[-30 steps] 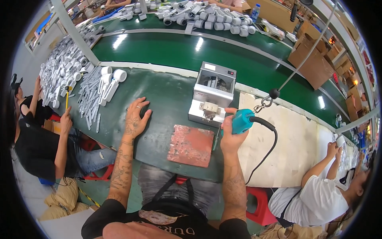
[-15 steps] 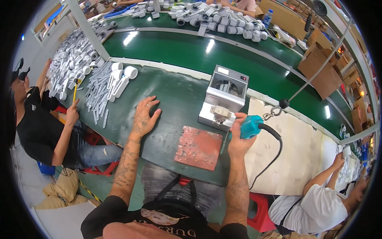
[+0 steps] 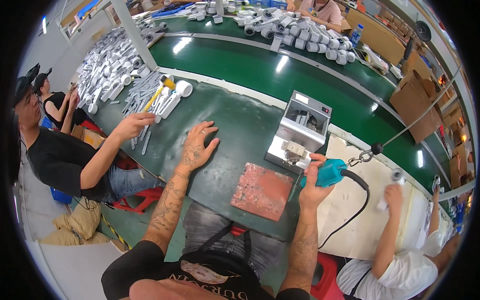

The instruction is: The person assembles portable fans by fitting casing parts together, driving screws with an electric screwdriver, and placing the assembled fans onto the workbench.

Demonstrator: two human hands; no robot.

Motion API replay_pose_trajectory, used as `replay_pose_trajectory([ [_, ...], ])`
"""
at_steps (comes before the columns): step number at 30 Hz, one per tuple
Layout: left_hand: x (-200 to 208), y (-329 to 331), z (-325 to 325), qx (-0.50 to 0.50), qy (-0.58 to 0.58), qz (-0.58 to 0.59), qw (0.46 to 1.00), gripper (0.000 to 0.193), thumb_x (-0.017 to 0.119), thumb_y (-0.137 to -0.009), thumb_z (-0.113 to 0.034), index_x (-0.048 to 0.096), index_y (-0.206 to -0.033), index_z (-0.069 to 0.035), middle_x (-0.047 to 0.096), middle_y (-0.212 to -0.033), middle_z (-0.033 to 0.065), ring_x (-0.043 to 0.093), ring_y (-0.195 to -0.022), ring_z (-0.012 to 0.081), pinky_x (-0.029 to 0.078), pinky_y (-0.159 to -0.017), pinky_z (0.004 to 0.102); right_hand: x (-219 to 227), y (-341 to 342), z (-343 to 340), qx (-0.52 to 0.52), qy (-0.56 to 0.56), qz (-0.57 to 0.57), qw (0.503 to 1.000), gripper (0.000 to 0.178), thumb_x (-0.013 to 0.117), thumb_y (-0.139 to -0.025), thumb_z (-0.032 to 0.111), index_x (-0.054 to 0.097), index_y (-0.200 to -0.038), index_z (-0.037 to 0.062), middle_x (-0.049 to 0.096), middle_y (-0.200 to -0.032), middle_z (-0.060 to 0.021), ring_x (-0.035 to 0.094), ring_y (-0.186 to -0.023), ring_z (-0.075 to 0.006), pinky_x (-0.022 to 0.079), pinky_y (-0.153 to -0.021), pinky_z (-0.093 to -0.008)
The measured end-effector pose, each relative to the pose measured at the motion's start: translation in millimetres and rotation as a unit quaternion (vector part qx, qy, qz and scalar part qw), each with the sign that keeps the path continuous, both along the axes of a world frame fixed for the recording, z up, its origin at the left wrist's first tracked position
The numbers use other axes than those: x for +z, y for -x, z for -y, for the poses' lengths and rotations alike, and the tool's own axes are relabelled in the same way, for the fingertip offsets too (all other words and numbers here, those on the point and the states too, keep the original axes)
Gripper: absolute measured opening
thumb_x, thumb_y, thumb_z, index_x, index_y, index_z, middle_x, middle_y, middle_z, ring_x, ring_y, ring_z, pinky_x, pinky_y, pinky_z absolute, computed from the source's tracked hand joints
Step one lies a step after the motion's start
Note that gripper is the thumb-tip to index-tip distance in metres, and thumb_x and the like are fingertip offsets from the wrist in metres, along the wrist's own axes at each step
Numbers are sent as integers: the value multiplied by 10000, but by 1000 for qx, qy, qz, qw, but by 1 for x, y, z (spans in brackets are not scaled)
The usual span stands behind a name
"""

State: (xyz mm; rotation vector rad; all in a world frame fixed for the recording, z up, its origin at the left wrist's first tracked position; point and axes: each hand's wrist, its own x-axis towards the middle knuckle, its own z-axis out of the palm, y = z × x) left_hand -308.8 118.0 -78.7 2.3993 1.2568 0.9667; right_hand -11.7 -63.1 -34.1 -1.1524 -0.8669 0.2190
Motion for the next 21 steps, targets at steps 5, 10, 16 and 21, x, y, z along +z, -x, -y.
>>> replay_pose_trajectory([
  [5, -2, 1, -1, -4, -1, 4, 1000, 337, 702, -922, -267, 691, -1208, -89, 593, -1410, 97, 502, -1359, 317, 378, -1137, 496, 0, -1, -1, -2, -1, 12, 1000, 281, 681, -984, 255, 564, -1045, 7, 678, -1118, -151, 591, -741, -100, 485, -650, -251],
  [10, -2, 0, -1, -3, -3, -3, 1000, 350, 702, -922, -271, 684, -1220, -88, 592, -1410, 97, 498, -1363, 318, 377, -1139, 495, -1, 0, -3, -12, -10, 21, 1000, 293, 687, -983, 265, 568, -1044, 5, 679, -1110, -144, 594, -737, -100, 483, -645, -245],
  [16, 0, 0, -1, -5, 1, 4, 1000, 348, 702, -922, -269, 684, -1217, -84, 592, -1409, 104, 496, -1361, 324, 378, -1142, 483, -2, 1, -3, -16, -17, 13, 1000, 304, 688, -985, 283, 584, -1032, 1, 679, -1096, -130, 593, -730, -97, 479, -639, -242],
  [21, -1, 1, -1, -3, 4, 2, 1000, 349, 703, -922, -268, 685, -1215, -80, 597, -1402, 112, 495, -1359, 331, 377, -1144, 480, -4, -4, 0, 5, 1, -7, 1000, 331, 713, -964, 246, 518, -1103, 18, 662, -1102, -152, 605, -766, -107, 507, -680, -245],
])
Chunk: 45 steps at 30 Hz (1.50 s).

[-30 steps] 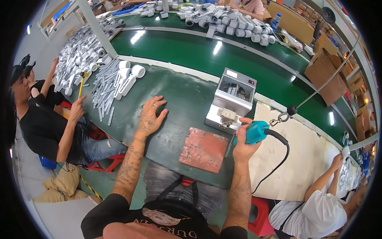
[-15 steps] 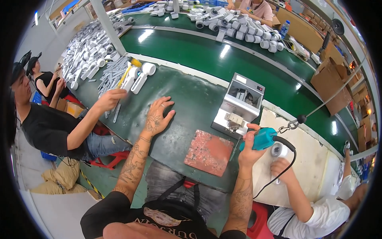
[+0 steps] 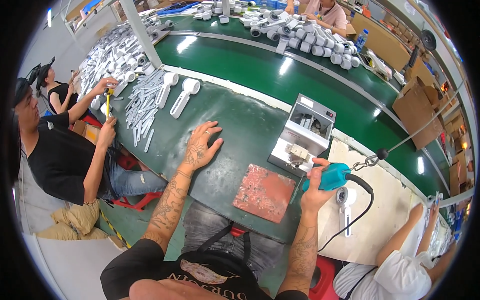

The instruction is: The person assembles portable fans by fitting casing parts together, driving screws with an electric screwdriver, and placing the assembled fans onto the workbench.

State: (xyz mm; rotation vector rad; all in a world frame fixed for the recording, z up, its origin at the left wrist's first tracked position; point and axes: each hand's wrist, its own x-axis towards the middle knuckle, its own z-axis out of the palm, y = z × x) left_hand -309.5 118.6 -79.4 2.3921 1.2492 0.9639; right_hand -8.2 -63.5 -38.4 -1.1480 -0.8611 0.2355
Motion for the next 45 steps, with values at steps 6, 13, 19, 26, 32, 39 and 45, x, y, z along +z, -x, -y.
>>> replay_pose_trajectory([
  [6, 0, 1, 1, 0, 0, -4, 1000, 347, 698, -926, -275, 681, -1214, -81, 592, -1406, 110, 490, -1365, 332, 373, -1148, 480, -1, 2, 1, -12, 7, 11, 1000, 308, 684, -982, 284, 557, -1060, 15, 673, -1085, -133, 596, -744, -107, 487, -659, -247],
  [13, -2, 1, 0, -1, -5, -3, 1000, 336, 690, -934, -277, 675, -1209, -85, 588, -1407, 108, 489, -1365, 335, 378, -1144, 480, 4, 5, -2, -21, 3, 33, 999, 300, 649, -1010, 305, 588, -993, 12, 679, -1034, -118, 584, -718, -108, 464, -641, -245],
  [19, 0, 1, -3, -1, -14, -1, 1000, 327, 693, -934, -275, 670, -1199, -84, 591, -1399, 107, 493, -1358, 335, 384, -1140, 479, 5, 5, -4, -1, 11, 2, 1000, 314, 708, -962, 288, 577, -1027, 10, 675, -1041, -123, 597, -747, -111, 490, -690, -257],
  [26, -5, 1, -3, -1, -8, -1, 1000, 330, 694, -936, -281, 669, -1199, -83, 593, -1395, 110, 496, -1358, 323, 385, -1139, 475, 2, 4, -2, 7, 16, 9, 1000, 278, 705, -967, 257, 574, -1015, 17, 672, -1052, -129, 595, -755, -112, 494, -708, -262],
  [32, -5, 8, 1, -15, -44, 7, 999, 335, 691, -929, -263, 666, -1201, -68, 593, -1379, 143, 509, -1325, 364, 396, -1129, 476, -7, -2, 2, -9, 51, 15, 999, 224, 670, -1002, 215, 627, -1066, 4, 680, -1012, -64, 589, -755, -98, 472, -675, -255],
  [39, -12, -14, -4, -44, -72, 36, 996, 344, 738, -881, -234, 664, -1171, -63, 621, -1331, 153, 542, -1294, 371, 418, -1111, 479, -4, -8, 12, -38, 55, 5, 998, 195, 670, -990, 215, 666, -1024, 23, 666, -902, -39, 596, -753, -102, 482, -693, -263],
  [45, -2, 17, 0, 5, -49, 7, 999, 340, 734, -895, -204, 670, -1201, -70, 613, -1366, 139, 535, -1302, 368, 407, -1106, 479, -7, 13, -14, -5, 7, -20, 1000, 159, 688, -990, 198, 665, -1002, 41, 676, -897, -31, 624, -743, -99, 488, -674, -258],
])
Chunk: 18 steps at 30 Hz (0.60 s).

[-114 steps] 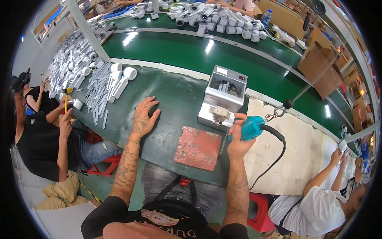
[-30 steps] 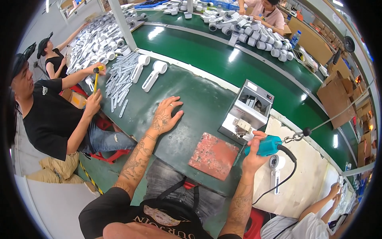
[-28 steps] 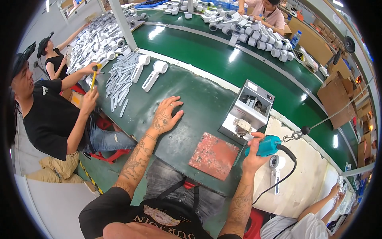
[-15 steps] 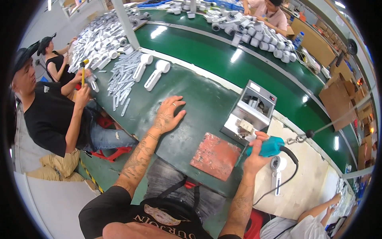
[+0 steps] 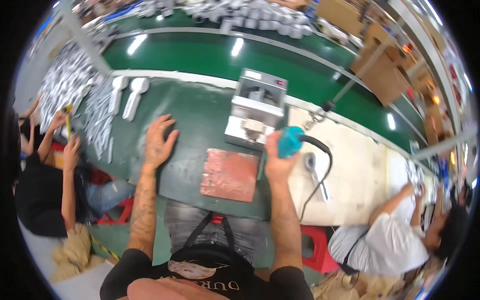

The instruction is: The person assembles portable fans by fitting casing parts together, driving screws with an electric screwdriver, and placing the assembled fans onto the workbench.

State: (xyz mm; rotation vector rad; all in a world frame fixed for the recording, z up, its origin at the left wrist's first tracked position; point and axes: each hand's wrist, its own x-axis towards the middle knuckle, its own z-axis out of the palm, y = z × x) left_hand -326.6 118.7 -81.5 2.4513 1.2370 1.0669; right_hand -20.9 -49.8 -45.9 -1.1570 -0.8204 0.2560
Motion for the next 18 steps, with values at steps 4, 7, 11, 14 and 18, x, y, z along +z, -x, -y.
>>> replay_pose_trajectory([
  [4, -1, -12, -2, -14, 38, -25, 999, 328, 705, -933, -225, 672, -1223, -75, 592, -1415, 111, 500, -1358, 351, 379, -1142, 471, 9, -5, 9, 0, -20, -14, 1000, 116, 727, -938, 79, 665, -1029, 42, 661, -894, -2, 611, -766, -103, 494, -679, -251],
  [7, -3, -32, -4, -44, 29, -10, 999, 319, 699, -939, -210, 673, -1228, -76, 603, -1400, 123, 517, -1340, 356, 385, -1139, 466, 5, -17, 19, -25, 9, 10, 1000, 100, 741, -934, 95, 691, -994, 33, 687, -874, -15, 633, -759, -113, 509, -691, -266],
  [11, -3, -23, -6, -49, -25, -20, 998, 301, 682, -959, -168, 673, -1233, -46, 631, -1351, 161, 577, -1266, 360, 426, -1100, 444, -5, -16, 18, -3, 87, 40, 995, 183, 757, -952, 166, 673, -1057, 41, 690, -925, -8, 649, -815, -110, 539, -698, -286],
  [14, 6, -21, -1, -7, -11, 50, 999, 339, 660, -996, -159, 653, -1307, -27, 699, -1163, 152, 647, -1101, 301, 478, -1011, 400, 16, -9, 11, -33, 110, 75, 990, 193, 762, -940, 145, 663, -1049, 20, 710, -898, -27, 671, -821, -108, 555, -716, -286],
  [18, 44, -58, 22, -64, 102, 182, 976, 309, 622, -1020, -113, 656, -1316, -28, 679, -1025, 71, 620, -920, 147, 509, -863, 295, 24, -10, 37, 7, 54, -76, 996, 327, 800, -892, 136, 620, -1134, 10, 708, -1021, -78, 676, -915, -138, 563, -797, -305],
])
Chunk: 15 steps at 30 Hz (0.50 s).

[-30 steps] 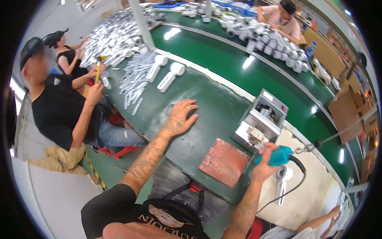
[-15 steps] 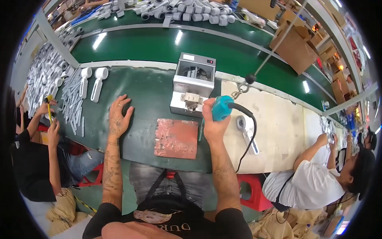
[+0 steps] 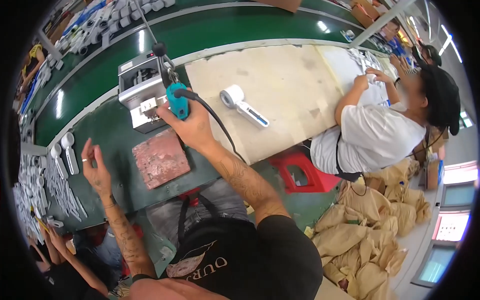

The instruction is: The person assembles portable fans by fitting casing parts together, driving screws with an electric screwdriver, and placing the assembled fans onto the workbench.

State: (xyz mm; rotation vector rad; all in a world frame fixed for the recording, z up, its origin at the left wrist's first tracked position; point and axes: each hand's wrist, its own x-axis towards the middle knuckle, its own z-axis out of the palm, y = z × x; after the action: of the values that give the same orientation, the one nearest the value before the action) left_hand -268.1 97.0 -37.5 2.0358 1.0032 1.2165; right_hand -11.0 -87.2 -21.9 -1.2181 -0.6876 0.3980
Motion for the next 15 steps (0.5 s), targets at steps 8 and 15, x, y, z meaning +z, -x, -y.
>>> replay_pose_trajectory([
  [8, 57, -192, 124, -431, 5, -131, 893, 297, 644, -982, -281, 700, -1170, -58, 722, -862, 156, 685, -747, 346, 535, -689, 443, 8, 30, 125, -119, 18, -19, 993, 409, 835, -832, 53, 576, -1149, 39, 704, -1012, -40, 616, -824, -82, 520, -736, -255],
  [15, -6, -277, 194, -452, -145, -269, 838, 509, 577, -980, -476, 604, -1318, -96, 713, -1048, 166, 718, -955, 324, 566, -771, 460, 15, 44, 173, -169, 62, 37, 983, 380, 730, -917, 101, 507, -1192, -33, 705, -1087, -175, 617, -748, -120, 497, -691, -263],
])
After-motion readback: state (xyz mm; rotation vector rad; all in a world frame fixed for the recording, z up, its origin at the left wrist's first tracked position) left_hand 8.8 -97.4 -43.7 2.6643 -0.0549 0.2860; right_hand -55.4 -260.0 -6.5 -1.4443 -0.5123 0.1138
